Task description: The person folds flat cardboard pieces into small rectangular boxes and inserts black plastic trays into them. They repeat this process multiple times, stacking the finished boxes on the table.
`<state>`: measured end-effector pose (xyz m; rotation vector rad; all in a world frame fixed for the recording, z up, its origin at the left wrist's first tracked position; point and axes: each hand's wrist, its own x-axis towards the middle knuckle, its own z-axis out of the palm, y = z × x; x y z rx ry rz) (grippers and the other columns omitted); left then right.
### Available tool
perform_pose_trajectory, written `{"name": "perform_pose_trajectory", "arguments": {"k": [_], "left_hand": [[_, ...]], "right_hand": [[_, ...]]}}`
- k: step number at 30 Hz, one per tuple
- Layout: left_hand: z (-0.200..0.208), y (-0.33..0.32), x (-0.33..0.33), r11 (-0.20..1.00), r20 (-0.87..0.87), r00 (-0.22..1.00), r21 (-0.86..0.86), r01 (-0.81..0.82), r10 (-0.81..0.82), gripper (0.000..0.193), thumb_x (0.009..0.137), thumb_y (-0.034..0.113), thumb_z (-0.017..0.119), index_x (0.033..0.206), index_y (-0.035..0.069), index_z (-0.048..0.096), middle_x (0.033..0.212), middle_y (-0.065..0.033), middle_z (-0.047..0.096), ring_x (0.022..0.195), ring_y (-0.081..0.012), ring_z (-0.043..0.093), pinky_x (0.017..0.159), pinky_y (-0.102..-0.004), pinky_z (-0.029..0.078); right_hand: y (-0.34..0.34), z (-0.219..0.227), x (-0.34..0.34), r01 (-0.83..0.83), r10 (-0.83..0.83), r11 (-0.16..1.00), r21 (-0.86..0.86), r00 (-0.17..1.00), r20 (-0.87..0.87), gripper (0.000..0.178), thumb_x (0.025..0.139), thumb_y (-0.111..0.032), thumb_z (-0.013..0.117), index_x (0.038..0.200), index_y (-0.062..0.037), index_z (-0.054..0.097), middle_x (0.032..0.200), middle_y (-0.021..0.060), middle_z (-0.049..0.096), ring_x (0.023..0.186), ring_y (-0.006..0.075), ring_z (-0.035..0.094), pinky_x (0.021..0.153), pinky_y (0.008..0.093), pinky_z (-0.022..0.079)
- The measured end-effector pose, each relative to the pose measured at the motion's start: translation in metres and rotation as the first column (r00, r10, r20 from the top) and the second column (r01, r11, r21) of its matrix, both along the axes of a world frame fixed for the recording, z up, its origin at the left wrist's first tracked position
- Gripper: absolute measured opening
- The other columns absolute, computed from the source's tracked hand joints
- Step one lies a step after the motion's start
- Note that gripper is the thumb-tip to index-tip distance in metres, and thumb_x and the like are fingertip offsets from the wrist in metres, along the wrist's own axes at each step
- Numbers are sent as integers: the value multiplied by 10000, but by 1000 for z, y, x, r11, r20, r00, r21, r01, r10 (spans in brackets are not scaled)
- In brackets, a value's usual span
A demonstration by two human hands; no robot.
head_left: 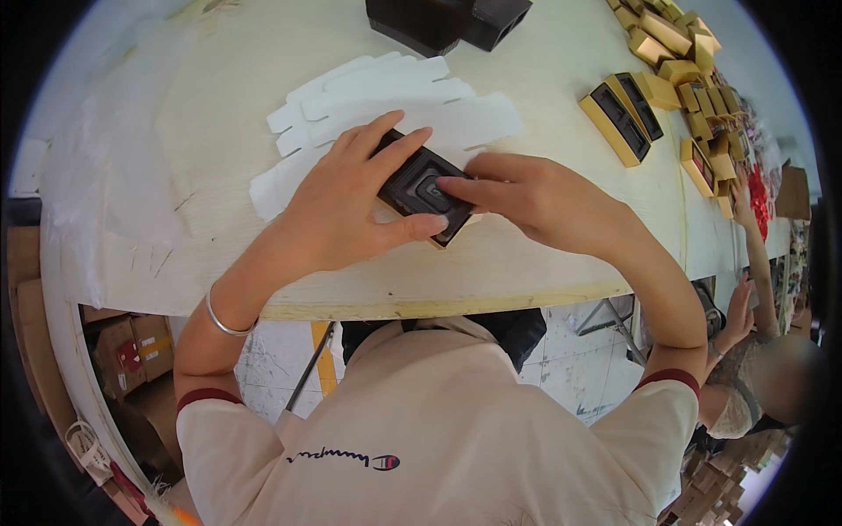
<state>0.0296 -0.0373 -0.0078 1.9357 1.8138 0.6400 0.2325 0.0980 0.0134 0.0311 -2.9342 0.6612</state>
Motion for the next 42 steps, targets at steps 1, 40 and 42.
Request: {"name": "perform_pose_trajectory", "arguments": {"k": [1, 40, 42], "left_hand": [[0, 0, -1, 1000, -5, 1000, -1, -1, 1, 754, 748, 382, 727, 1392, 123, 432, 1460, -127, 348, 1336, -380, 316, 1062, -454, 331], [6, -6, -42, 988, 333, 931, 14, 156, -152, 779, 883, 501, 539, 1461, 41, 290, 1528, -172, 233, 1428, -358, 167, 1147, -499, 116], [12, -8, -59, 984, -29, 986, 67, 164, -162, 843, 820, 444, 640, 1472, 55, 273, 1541, -137, 219, 1440, -338, 134, 1153, -509, 92]], "right_hand": [[-1, 2, -1, -27, 27, 996, 80, 1000, -5, 420, 747, -20, 615, 1166, -9, 596, 852, 102, 580, 802, 261, 612, 687, 363, 515], [-36, -32, 5, 168, -165, 986, 2, 970, -176, 683, 778, -508, 636, 1211, 17, 576, 1356, 240, 427, 1210, 374, 445, 968, 427, 399], [-36, -32, 0, 227, -258, 963, -148, 933, -249, 710, 794, -512, 628, 1260, 15, 536, 1383, 252, 400, 1224, 389, 437, 991, 448, 381]]}}
